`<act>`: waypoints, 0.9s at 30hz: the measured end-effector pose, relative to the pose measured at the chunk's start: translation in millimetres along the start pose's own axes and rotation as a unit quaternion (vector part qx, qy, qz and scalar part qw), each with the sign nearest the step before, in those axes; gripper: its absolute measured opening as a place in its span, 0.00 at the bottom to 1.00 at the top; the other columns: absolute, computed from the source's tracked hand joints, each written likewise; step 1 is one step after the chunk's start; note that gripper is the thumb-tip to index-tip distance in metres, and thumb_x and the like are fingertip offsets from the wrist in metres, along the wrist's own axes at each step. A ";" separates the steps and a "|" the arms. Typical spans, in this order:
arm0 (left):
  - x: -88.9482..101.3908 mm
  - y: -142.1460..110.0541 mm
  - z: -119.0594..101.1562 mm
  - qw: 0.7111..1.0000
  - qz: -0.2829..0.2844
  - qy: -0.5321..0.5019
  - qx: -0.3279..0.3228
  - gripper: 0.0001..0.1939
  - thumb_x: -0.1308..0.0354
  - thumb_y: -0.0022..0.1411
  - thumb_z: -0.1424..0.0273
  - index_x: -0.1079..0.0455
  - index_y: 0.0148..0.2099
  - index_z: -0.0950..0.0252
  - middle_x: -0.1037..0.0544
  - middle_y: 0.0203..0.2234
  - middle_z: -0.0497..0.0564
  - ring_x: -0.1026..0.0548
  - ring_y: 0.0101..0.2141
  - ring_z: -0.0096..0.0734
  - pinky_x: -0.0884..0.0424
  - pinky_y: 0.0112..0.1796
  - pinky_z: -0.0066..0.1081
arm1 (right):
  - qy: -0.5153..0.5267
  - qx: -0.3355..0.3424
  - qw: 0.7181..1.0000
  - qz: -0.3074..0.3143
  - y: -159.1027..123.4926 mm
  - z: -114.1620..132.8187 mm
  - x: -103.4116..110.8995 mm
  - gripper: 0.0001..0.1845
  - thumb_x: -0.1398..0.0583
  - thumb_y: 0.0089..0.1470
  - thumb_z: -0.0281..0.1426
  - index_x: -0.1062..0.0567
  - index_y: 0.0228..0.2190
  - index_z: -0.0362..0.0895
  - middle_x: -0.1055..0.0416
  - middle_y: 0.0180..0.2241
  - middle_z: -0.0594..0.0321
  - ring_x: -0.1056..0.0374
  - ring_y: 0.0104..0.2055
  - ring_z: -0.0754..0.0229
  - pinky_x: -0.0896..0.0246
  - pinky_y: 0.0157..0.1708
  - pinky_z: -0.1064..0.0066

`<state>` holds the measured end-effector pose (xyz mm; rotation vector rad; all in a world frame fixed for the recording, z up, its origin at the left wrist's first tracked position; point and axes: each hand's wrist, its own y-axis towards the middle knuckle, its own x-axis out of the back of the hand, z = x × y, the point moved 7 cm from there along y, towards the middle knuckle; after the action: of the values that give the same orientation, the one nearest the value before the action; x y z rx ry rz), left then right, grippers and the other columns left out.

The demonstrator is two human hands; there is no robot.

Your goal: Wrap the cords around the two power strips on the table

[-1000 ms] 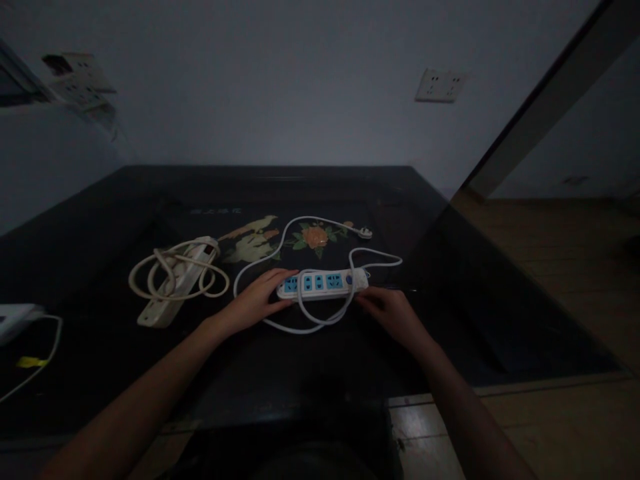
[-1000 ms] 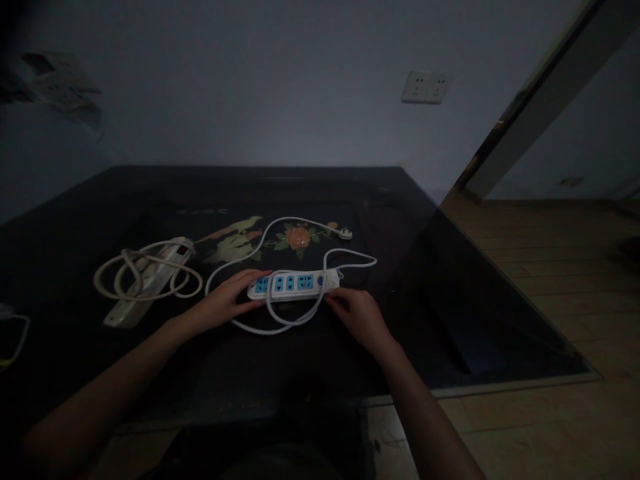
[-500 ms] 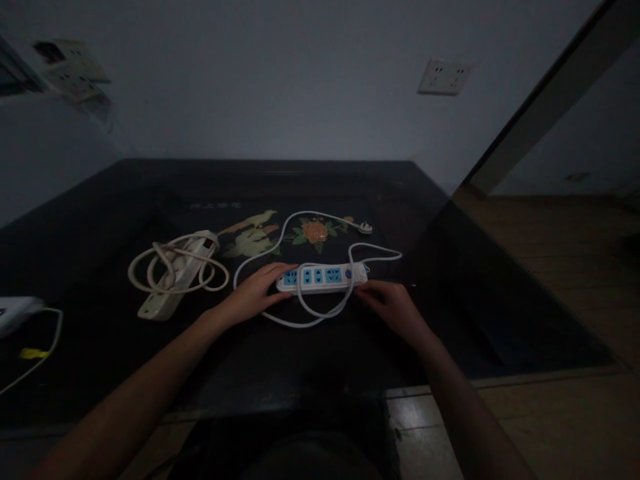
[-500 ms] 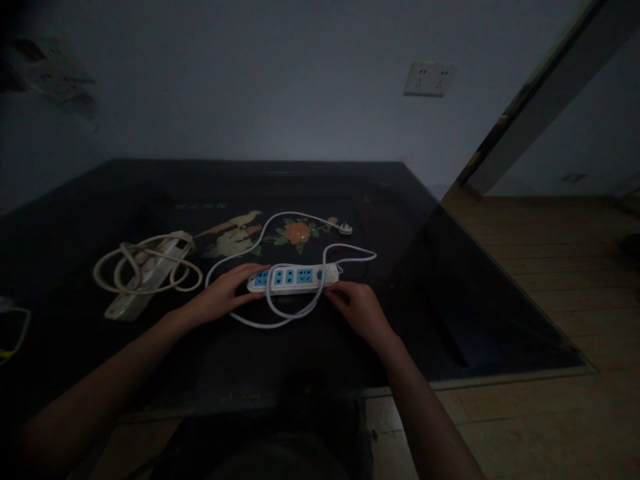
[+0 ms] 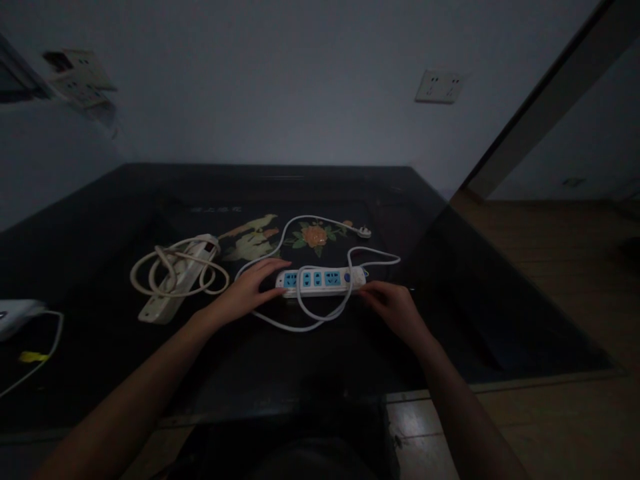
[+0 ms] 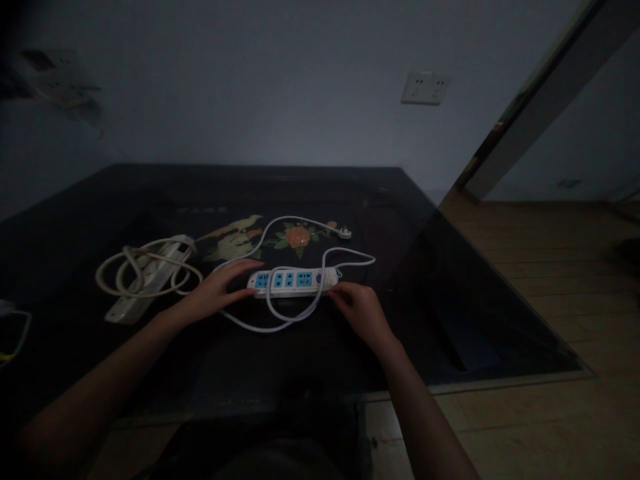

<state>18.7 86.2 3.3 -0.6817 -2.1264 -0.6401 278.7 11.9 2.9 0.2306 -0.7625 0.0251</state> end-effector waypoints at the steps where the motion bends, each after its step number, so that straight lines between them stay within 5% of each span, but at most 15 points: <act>1: 4.0 0.4 -0.6 1.000 -0.009 -0.002 0.002 0.24 0.47 0.62 0.58 0.39 0.59 0.58 0.32 0.55 0.54 0.35 0.56 0.41 0.40 0.56 0.46 | 0.002 0.001 1.000 -0.004 0.2 -0.2 0.4 0.08 0.43 0.56 0.30 0.23 0.33 0.44 0.22 0.31 0.60 0.27 0.31 0.57 0.36 0.32 0.70; 6: 21.9 19.7 -19.5 0.998 -0.052 0.000 -0.025 0.16 0.51 0.65 0.62 0.34 0.53 0.60 0.27 0.49 0.53 0.31 0.51 0.38 0.36 0.53 0.45 | 0.011 0.022 0.999 -0.045 0.1 5.6 5.3 0.07 0.43 0.56 0.29 0.24 0.32 0.44 0.23 0.32 0.60 0.27 0.33 0.58 0.35 0.33 0.70; 10: 19.8 74.1 -54.9 0.992 -0.046 0.016 -0.114 0.13 0.51 0.65 0.67 0.32 0.50 0.60 0.26 0.46 0.52 0.30 0.49 0.34 0.35 0.52 0.40 | 0.003 0.064 0.996 -0.054 -1.8 16.1 4.8 0.07 0.43 0.56 0.28 0.24 0.32 0.45 0.24 0.31 0.60 0.28 0.34 0.59 0.35 0.35 0.70; 14: -12.6 155.9 -67.5 0.988 -0.013 0.042 -0.151 0.12 0.51 0.64 0.70 0.31 0.48 0.63 0.25 0.44 0.54 0.29 0.46 0.35 0.34 0.48 0.36 | -0.004 0.098 0.994 -0.049 -3.2 21.9 0.3 0.07 0.44 0.56 0.26 0.25 0.32 0.45 0.25 0.31 0.60 0.29 0.35 0.59 0.35 0.36 0.70; 19: -80.7 235.5 -40.9 0.982 0.078 0.135 -0.105 0.20 0.46 0.59 0.74 0.36 0.54 0.67 0.31 0.52 0.62 0.33 0.52 0.41 0.37 0.50 0.36 | -0.015 0.127 0.991 -0.043 -3.4 25.5 -3.0 0.08 0.44 0.57 0.26 0.25 0.32 0.46 0.26 0.31 0.59 0.29 0.35 0.58 0.34 0.36 0.68; 23: -107.6 256.0 -30.3 0.981 0.098 0.130 -0.107 0.21 0.39 0.54 0.68 0.33 0.50 0.67 0.30 0.50 0.61 0.31 0.50 0.44 0.35 0.47 0.36 | -0.016 0.130 0.990 -0.045 -3.2 26.6 -1.2 0.08 0.45 0.57 0.26 0.25 0.33 0.46 0.25 0.32 0.59 0.29 0.36 0.58 0.34 0.36 0.68; 27: -99.7 256.5 -30.0 0.984 0.094 0.094 -0.119 0.15 0.43 0.59 0.63 0.32 0.46 0.66 0.26 0.45 0.57 0.28 0.45 0.37 0.35 0.45 0.32 | -0.018 0.133 0.989 -0.054 -4.3 27.5 2.2 0.08 0.45 0.58 0.27 0.25 0.32 0.46 0.26 0.32 0.59 0.30 0.35 0.58 0.34 0.36 0.68</act>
<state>255.9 228.5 -6.3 -0.9027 -1.8045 -0.8278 262.0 1.6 22.8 0.5273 -0.7804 0.0208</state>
